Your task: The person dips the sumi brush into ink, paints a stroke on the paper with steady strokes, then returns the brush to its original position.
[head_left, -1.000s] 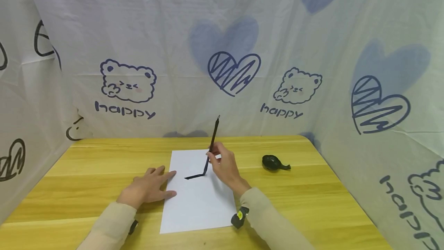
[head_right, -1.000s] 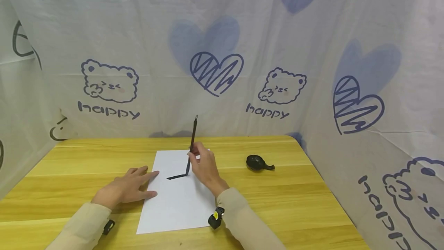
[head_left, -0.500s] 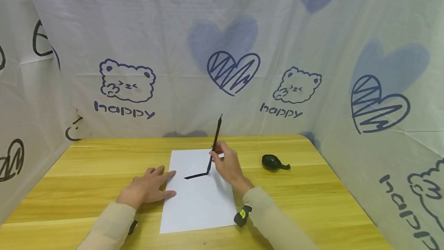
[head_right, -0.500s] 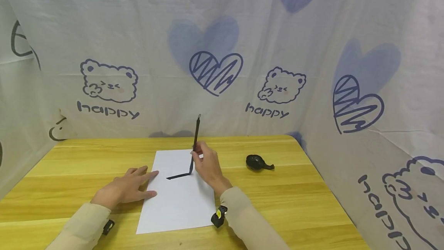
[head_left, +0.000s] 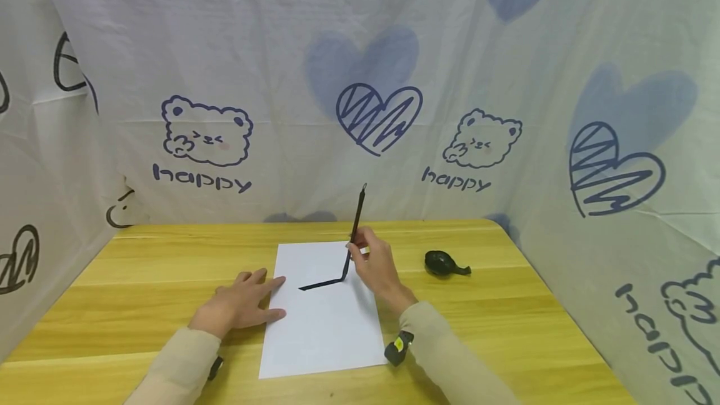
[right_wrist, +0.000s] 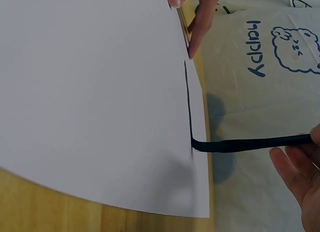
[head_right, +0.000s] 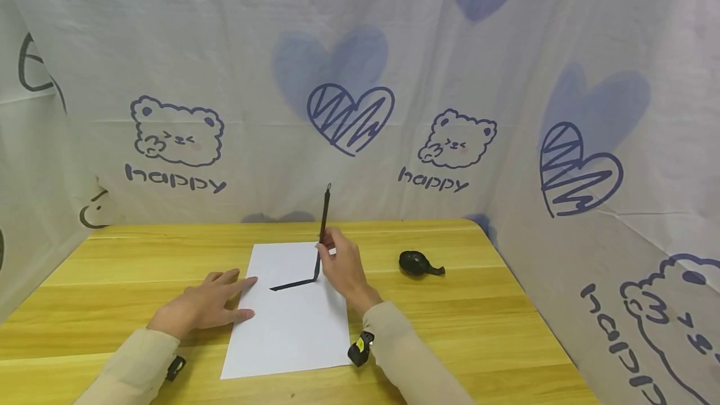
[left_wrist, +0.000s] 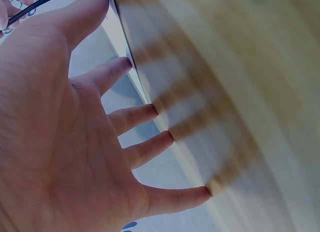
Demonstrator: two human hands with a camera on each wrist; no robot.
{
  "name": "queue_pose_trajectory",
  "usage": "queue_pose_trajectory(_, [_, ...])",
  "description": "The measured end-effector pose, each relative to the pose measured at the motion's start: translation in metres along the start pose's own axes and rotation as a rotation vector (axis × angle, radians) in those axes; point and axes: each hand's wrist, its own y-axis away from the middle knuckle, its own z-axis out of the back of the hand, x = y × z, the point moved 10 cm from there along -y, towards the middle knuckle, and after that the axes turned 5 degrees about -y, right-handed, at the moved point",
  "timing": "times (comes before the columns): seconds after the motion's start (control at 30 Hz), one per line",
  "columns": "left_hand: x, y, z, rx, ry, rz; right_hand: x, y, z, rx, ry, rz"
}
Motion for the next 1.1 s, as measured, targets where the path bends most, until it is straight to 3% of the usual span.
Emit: queue_pose_trajectory(1.1, [-0.0013, 0.0021, 0.0021, 0.001, 0.018, -0.007, 0.0057, 0.0002, 0.0036, 0.008, 0.034, 0.015])
